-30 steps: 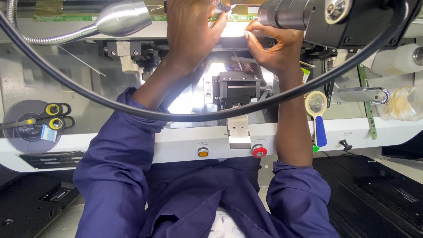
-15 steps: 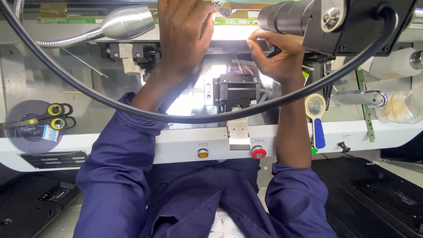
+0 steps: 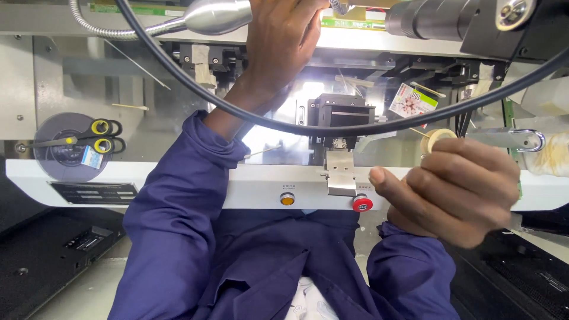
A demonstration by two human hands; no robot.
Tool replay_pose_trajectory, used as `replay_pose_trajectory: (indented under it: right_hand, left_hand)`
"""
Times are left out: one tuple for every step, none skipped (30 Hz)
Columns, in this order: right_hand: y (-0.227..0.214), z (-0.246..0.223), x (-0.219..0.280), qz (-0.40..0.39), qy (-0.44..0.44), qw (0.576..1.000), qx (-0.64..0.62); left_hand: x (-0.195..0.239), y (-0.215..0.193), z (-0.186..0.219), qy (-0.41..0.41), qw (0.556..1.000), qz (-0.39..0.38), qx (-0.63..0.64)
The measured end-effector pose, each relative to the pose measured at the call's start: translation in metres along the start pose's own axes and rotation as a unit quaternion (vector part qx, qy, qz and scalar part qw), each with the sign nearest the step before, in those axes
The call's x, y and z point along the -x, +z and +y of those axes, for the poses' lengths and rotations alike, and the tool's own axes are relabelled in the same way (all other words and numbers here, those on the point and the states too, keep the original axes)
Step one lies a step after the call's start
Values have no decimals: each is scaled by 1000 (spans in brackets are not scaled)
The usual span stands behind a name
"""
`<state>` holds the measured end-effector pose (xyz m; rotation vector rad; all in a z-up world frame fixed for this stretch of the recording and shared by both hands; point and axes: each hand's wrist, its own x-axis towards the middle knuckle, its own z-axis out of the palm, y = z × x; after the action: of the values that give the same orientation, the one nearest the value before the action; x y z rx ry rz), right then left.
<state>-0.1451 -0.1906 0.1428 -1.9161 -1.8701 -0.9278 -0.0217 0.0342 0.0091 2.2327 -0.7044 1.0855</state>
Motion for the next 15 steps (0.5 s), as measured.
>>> replay_pose_trajectory:
  right_hand:
    - [-4,-9,-9,-5,36,999,-13]
    - [-9,-16,-19,-11,70,997,-24]
    - [0,-18,-12,-10,69,997,-23]
    - [9,-21,-4,143,0,989,-21]
    - [18,-24,5,291,-71,954,-17]
    - [19,-33,0,289,-68,955,-14]
    - [20,-41,-4,346,-26,937,-25]
    - [21,-49,-8,401,18,916,-32]
    - [23,-55,-8,398,22,917,-26]
    - [25,-60,-8,449,27,892,-50]
    - [27,-65,-9,499,31,863,-73]
    - [26,-62,-9,498,31,864,-70]
    - [24,-59,-11,454,32,884,-108]
    - [23,-54,-13,409,28,900,-149]
    - [23,-55,-15,410,23,900,-148]
  left_hand:
    - [2,1,0,0,1000,0,-6]
    - [2,2,-1,2,1000,1,-11]
    - [1,0,-2,3,1000,2,-13]
    - [1,0,-2,4,1000,0,-9]
    - [0,2,-1,5,1000,-2,-5]
    - [0,1,1,6,1000,-4,-1]
    - [0,0,2,0,1000,-7,-5]
    - [-1,2,4,-4,1000,-11,-7]
    - [-1,3,6,-1,1000,-13,0]
    - [-2,4,6,1,1000,-9,-11]
    - [-3,5,6,2,1000,-5,-23]
    - [-4,4,8,4,1000,-5,-21]
    - [-5,3,10,1,1000,-10,-11]
    - [-8,1,9,-1,1000,-12,-6]
    - [-11,-1,9,1,1000,-8,-9]
